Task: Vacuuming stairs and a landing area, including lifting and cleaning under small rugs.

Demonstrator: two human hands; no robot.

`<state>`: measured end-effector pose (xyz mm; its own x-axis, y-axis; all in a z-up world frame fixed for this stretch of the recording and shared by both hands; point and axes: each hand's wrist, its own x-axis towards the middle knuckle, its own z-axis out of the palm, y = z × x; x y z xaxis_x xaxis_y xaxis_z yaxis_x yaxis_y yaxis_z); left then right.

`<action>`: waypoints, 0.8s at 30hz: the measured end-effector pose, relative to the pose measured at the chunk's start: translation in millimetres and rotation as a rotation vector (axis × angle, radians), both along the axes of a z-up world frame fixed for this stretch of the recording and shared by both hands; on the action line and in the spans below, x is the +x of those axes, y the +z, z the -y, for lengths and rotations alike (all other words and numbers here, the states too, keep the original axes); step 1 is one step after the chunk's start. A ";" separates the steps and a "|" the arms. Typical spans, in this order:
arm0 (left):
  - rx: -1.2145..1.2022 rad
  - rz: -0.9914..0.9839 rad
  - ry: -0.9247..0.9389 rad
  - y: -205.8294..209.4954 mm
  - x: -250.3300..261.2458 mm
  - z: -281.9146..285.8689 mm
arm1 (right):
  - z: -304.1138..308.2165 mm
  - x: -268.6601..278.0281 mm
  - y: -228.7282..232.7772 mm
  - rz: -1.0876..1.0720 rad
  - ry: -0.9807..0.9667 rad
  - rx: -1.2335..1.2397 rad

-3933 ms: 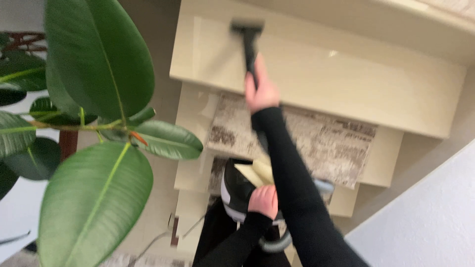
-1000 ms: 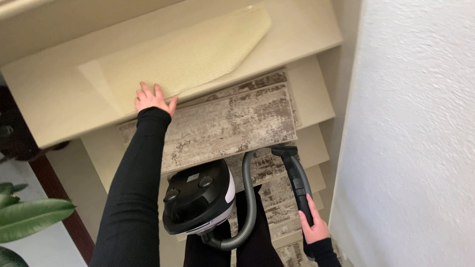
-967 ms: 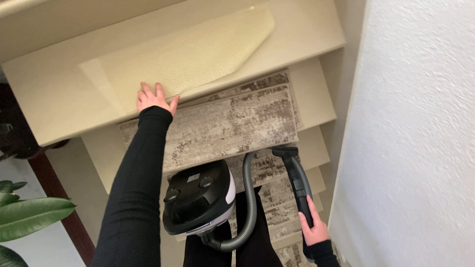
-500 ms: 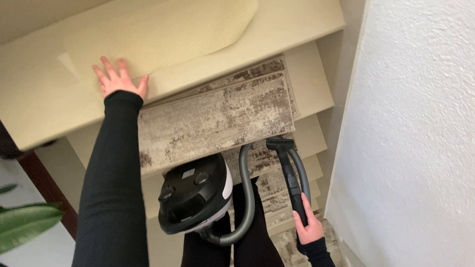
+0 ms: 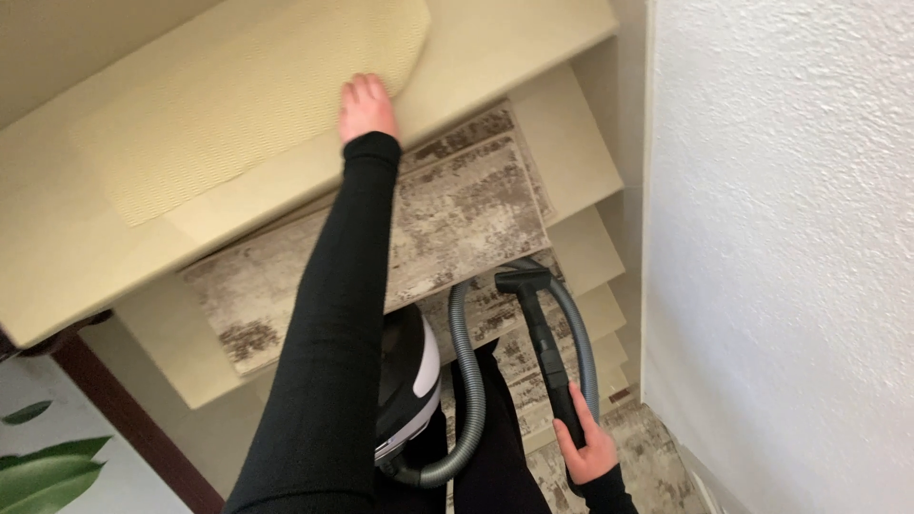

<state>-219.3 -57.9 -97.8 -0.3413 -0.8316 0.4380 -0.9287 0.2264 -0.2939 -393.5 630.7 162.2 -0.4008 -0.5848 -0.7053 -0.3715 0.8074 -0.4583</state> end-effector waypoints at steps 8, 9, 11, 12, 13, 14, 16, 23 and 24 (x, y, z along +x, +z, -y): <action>0.452 -0.208 -0.224 103.3 24.5 -8.0 | -19.4 -13.9 -13.1 -0.010 -0.043 -0.059; 0.614 -0.228 -0.265 134.3 22.3 -16.9 | -18.4 -14.8 -15.0 0.019 -0.046 -0.064; 0.551 -0.140 -0.239 112.4 20.0 -7.6 | -8.7 -13.8 -12.0 0.025 -0.037 -0.016; 0.493 -0.052 -0.211 100.5 20.2 -5.1 | -5.1 -14.5 -10.0 0.032 -0.027 0.038; 0.491 -0.054 -0.205 75.5 22.9 13.6 | -1.9 -14.7 -18.2 0.031 -0.021 0.038; 0.294 -0.006 -0.153 48.6 29.7 22.9 | -4.8 -15.1 -19.6 0.018 0.002 -0.008; 0.100 0.047 -0.092 47.9 36.3 20.8 | -8.8 -15.8 -20.0 0.008 0.034 -0.052; 0.523 -0.680 -0.237 162.1 44.5 -133.4 | -8.0 -25.4 -13.4 -0.040 -0.001 0.054; 0.496 -0.941 -0.287 168.6 48.7 -170.9 | -9.5 -24.5 -7.1 -0.052 -0.031 0.047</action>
